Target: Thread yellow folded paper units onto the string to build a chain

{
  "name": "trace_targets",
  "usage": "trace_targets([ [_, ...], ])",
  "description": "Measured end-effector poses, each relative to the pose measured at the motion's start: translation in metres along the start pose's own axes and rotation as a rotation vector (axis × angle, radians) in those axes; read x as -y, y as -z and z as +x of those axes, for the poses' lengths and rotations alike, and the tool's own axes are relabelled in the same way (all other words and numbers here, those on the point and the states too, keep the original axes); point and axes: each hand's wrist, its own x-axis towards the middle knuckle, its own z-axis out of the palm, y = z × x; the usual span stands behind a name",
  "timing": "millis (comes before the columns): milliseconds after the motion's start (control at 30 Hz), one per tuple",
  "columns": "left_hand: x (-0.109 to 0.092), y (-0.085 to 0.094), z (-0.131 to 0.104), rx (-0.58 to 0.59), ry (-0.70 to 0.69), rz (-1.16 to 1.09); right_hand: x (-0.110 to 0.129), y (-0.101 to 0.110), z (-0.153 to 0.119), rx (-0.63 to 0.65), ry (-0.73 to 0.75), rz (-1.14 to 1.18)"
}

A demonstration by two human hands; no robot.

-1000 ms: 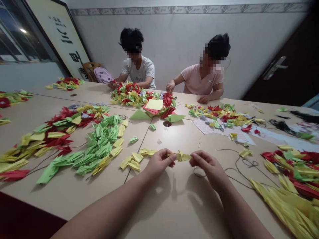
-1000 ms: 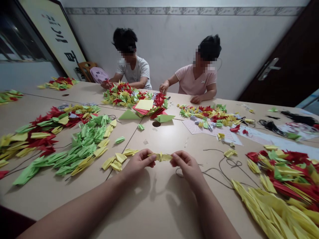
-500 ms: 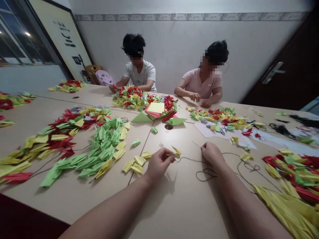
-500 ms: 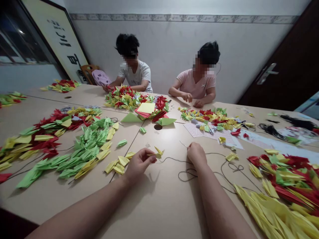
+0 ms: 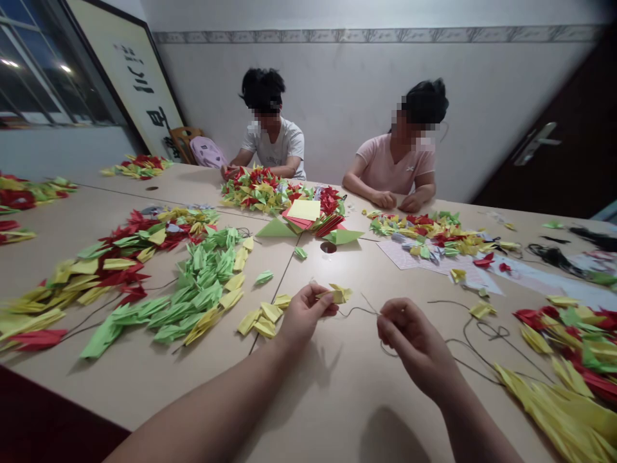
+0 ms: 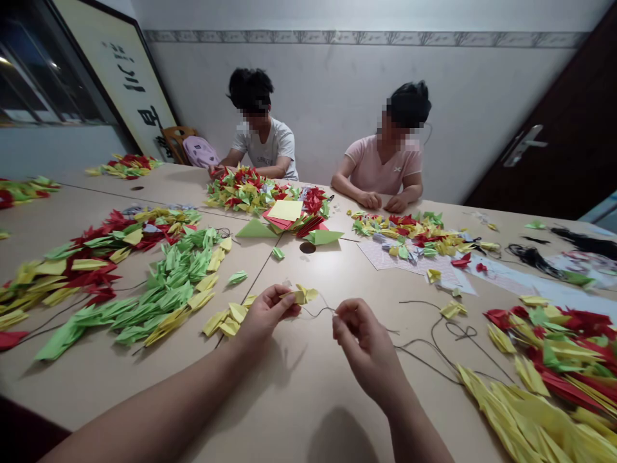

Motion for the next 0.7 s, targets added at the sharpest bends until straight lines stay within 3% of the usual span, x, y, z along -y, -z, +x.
trace_targets([
  [200,-0.0013,0.0014,0.0011,0.041,0.022,-0.054,0.0032,-0.0114,-0.0079,0.100,-0.007,0.019],
  [700,-0.0028,-0.0001,0.0000,0.028,0.023,-0.051,0.0024,-0.0091,-0.0080,0.102,-0.052,0.092],
])
